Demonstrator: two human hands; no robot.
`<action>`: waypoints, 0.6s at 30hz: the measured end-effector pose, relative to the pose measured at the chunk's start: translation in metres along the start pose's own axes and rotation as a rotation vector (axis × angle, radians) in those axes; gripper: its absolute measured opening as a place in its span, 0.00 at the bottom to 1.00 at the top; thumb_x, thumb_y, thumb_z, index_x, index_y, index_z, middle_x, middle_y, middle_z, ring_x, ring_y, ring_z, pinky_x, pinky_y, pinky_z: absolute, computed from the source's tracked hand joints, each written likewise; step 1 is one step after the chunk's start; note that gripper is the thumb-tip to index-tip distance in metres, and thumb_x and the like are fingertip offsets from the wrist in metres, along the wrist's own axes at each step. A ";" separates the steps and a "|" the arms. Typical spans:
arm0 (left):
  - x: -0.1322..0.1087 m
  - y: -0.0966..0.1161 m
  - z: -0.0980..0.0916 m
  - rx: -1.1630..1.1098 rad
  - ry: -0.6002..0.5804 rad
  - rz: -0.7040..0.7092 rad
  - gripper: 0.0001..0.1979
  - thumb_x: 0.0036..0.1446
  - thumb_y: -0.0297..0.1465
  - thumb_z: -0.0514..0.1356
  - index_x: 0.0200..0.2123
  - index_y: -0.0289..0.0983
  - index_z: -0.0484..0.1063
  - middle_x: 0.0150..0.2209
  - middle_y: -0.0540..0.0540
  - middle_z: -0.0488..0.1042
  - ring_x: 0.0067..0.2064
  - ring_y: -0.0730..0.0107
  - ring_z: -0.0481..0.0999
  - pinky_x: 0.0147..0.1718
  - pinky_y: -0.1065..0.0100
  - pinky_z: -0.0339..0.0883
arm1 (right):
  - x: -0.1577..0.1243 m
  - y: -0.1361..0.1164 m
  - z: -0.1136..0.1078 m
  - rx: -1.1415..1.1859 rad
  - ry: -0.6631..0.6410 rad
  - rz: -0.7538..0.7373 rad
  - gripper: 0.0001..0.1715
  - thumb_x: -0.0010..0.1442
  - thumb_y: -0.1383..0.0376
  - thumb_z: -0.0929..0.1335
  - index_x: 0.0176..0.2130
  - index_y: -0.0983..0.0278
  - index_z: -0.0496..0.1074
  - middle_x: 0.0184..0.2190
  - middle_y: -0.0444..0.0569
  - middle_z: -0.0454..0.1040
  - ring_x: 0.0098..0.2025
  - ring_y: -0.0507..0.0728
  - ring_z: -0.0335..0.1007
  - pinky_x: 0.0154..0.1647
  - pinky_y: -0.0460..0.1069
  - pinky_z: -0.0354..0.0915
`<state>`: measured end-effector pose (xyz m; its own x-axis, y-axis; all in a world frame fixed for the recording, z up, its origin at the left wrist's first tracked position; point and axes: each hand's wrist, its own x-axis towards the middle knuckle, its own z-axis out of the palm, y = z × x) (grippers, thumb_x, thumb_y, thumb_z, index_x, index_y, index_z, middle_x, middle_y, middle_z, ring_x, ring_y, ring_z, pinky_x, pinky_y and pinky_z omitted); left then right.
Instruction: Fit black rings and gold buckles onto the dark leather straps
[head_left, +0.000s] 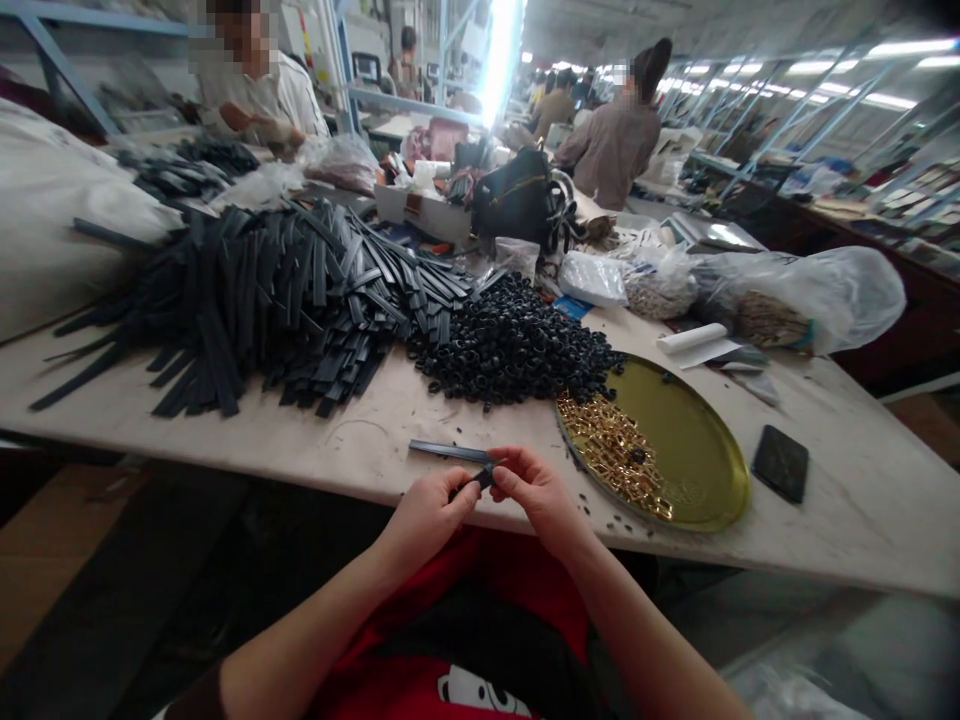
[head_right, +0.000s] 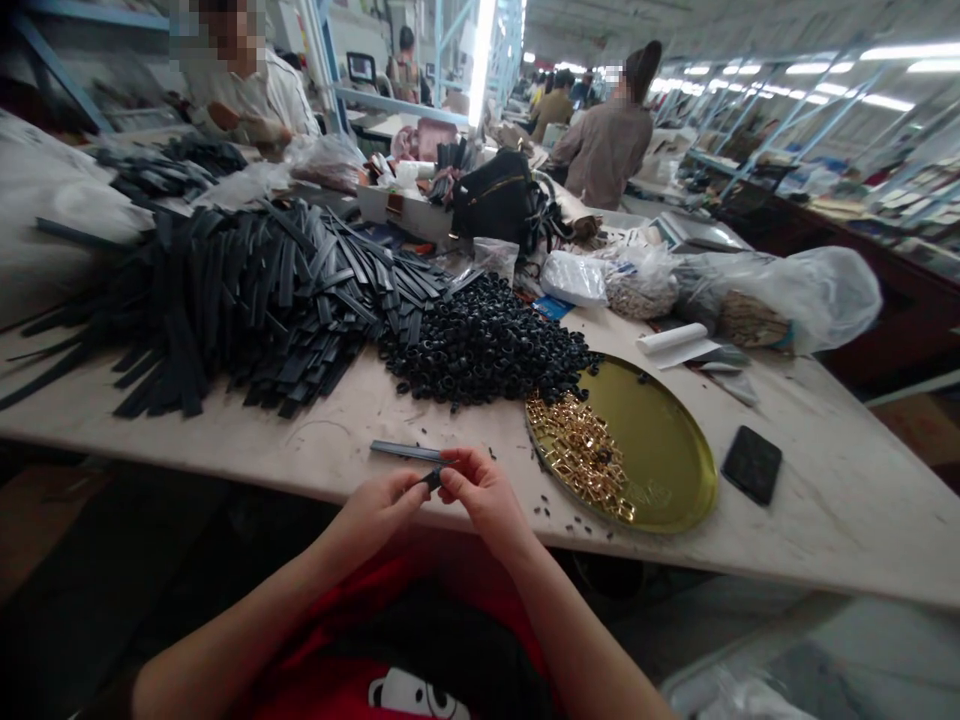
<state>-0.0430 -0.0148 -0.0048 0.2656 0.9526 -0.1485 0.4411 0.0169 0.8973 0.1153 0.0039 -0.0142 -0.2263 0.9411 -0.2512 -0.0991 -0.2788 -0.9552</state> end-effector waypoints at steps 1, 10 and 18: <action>0.000 -0.001 0.000 0.017 -0.017 0.000 0.16 0.57 0.39 0.48 0.29 0.36 0.71 0.21 0.53 0.66 0.25 0.72 0.64 0.25 0.72 0.53 | -0.001 0.001 0.000 -0.043 -0.012 -0.006 0.17 0.47 0.57 0.70 0.35 0.64 0.70 0.23 0.41 0.69 0.25 0.49 0.64 0.30 0.47 0.61; 0.002 -0.008 0.005 -0.143 -0.073 -0.045 0.13 0.53 0.29 0.51 0.43 0.36 0.65 0.35 0.48 0.73 0.36 0.69 0.71 0.35 0.70 0.62 | -0.007 0.012 0.002 -0.157 0.112 0.020 0.13 0.48 0.58 0.70 0.32 0.64 0.69 0.25 0.42 0.70 0.27 0.50 0.63 0.30 0.47 0.60; 0.005 -0.013 0.005 -0.159 -0.062 -0.160 0.13 0.53 0.33 0.52 0.43 0.36 0.62 0.31 0.48 0.74 0.32 0.68 0.73 0.33 0.68 0.64 | -0.017 0.018 0.001 0.143 0.048 0.144 0.20 0.52 0.50 0.65 0.34 0.64 0.70 0.28 0.45 0.72 0.29 0.52 0.67 0.34 0.48 0.64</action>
<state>-0.0433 -0.0118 -0.0189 0.2575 0.9134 -0.3153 0.3428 0.2187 0.9136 0.1163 -0.0178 -0.0266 -0.2018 0.8967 -0.3940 -0.2068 -0.4322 -0.8777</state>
